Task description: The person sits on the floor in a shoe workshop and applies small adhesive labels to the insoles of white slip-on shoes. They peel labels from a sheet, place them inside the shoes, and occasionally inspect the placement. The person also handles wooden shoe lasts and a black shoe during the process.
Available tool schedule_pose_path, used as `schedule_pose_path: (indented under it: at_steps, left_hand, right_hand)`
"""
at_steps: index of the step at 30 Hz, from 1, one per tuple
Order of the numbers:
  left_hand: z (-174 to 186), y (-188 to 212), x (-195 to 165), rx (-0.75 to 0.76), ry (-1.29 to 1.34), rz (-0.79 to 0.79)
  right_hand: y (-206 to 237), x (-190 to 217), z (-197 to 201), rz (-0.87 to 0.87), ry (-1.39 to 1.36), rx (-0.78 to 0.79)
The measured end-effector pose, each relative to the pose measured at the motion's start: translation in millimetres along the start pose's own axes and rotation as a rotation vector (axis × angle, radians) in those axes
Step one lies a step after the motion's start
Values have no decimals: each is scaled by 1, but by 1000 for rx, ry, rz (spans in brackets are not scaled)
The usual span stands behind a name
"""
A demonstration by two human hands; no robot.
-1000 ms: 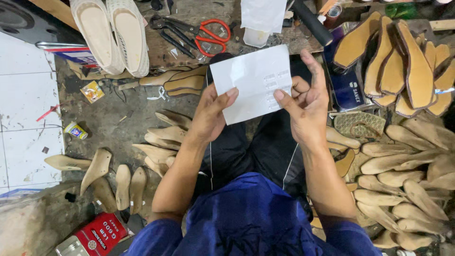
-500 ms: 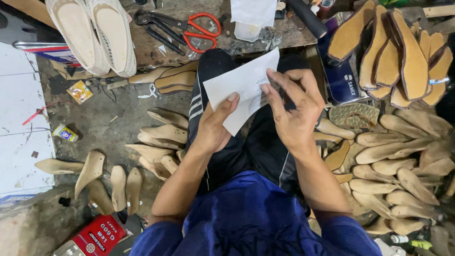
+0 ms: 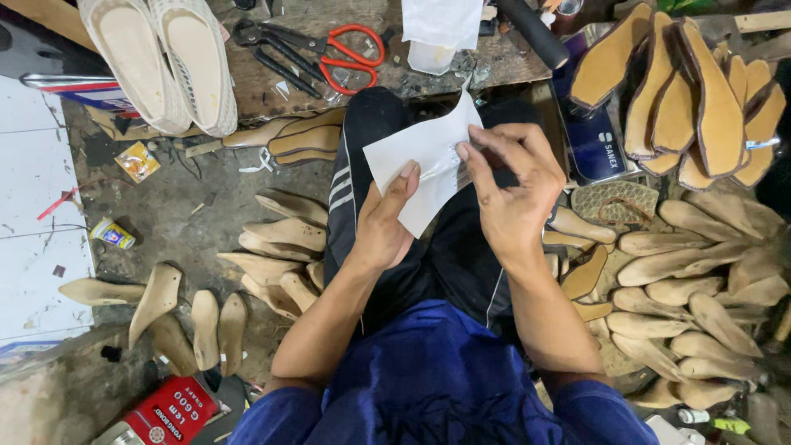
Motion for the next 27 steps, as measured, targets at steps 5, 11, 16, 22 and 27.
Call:
schedule_pose_path:
  at_steps: [5, 11, 16, 22, 27]
  left_hand:
    - [-7, 3, 0, -28, 30, 8]
    - [-15, -1, -6, -63, 94, -5]
    - [-16, -4, -9, -25, 61, -28]
    - [-19, -3, 0, -20, 52, -15]
    - [-29, -6, -6, -39, 118, -5]
  right_hand:
    - [0, 2, 1, 43, -10, -50]
    - [5, 10, 9, 102, -16, 15]
    - [3, 11, 12, 99, -33, -21]
    - [1, 10, 4, 83, -12, -29]
    - [8, 10, -6, 195, 81, -111]
Point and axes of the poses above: each hand's wrist, its own y-axis away from the middle knuckle, its own z-axis out of the back of the hand, x = y × z, the point moved 3 cm from there along -y, towards the middle knuckle, and after that the axes turned 10 degrees about y, right-handed, at the moved point
